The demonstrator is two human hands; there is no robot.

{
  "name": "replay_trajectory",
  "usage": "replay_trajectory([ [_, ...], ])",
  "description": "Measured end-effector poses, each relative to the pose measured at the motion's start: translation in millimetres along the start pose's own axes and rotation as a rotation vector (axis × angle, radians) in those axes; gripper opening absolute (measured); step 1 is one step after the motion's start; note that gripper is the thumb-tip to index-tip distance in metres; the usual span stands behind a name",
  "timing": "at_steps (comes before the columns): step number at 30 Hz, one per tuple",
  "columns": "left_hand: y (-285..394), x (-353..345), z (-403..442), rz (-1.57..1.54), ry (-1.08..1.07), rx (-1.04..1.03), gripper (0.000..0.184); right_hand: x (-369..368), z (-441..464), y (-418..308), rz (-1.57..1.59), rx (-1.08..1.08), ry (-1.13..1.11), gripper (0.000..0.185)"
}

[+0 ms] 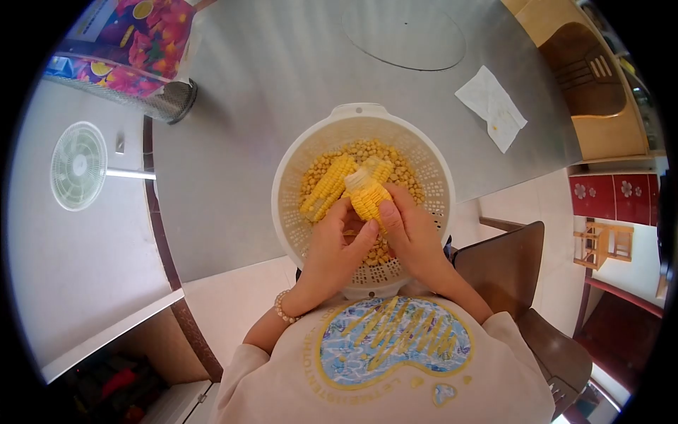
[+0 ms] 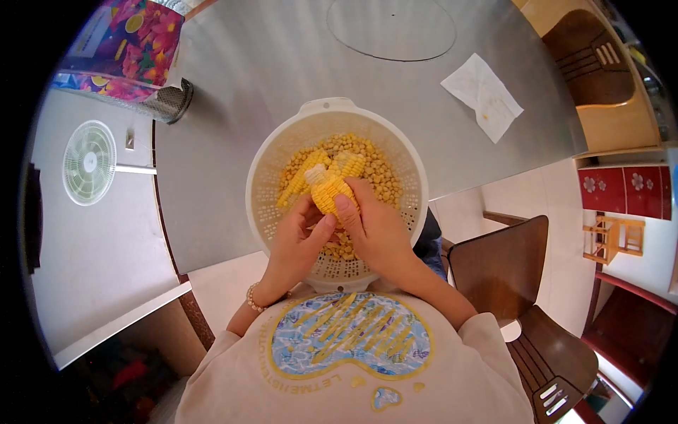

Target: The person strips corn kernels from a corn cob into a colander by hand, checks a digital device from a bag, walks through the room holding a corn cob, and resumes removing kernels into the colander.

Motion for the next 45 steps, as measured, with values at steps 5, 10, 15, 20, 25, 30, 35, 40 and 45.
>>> replay_trajectory([
  [5,-8,-1,3,0.109,0.076,-0.019,0.029,-1,-2,-7,-0.058,0.025,-0.011,0.043],
  [10,-8,0,3,0.282,0.084,-0.024,0.026,1,-2,-3,-0.031,0.026,-0.023,0.042],
  [15,-10,6,-1,0.089,0.026,0.005,0.025,2,-2,-4,0.248,-0.04,-0.039,0.042],
  [20,2,1,-4,-0.055,0.006,-0.082,0.029,-2,2,1,0.132,0.058,0.003,0.043],
  [25,3,6,0,0.177,-0.03,-0.071,0.039,-1,-2,-5,0.183,0.007,-0.036,0.044],
  [30,1,3,-1,0.218,0.021,-0.067,0.037,-2,-3,-3,0.345,-0.04,-0.04,0.043],
  [35,7,-1,-2,0.482,0.182,-0.119,0.027,-7,-4,-5,0.409,-0.104,-0.07,0.042],
  [40,8,-3,1,0.574,0.229,-0.102,0.025,-11,-3,5,0.464,-0.144,-0.084,0.043],
  [45,8,-4,2,0.541,0.213,-0.067,0.024,-16,-3,8,0.463,-0.095,0.03,0.044],
])
Point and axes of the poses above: each hand's wrist, its own z-axis towards the middle knuckle, its own x-axis out of the back of the hand, y = z × x, the point moved 2 cm from there along z, towards the middle knuckle, and after that the axes turned 14 degrees about z, right-handed, at the moved point
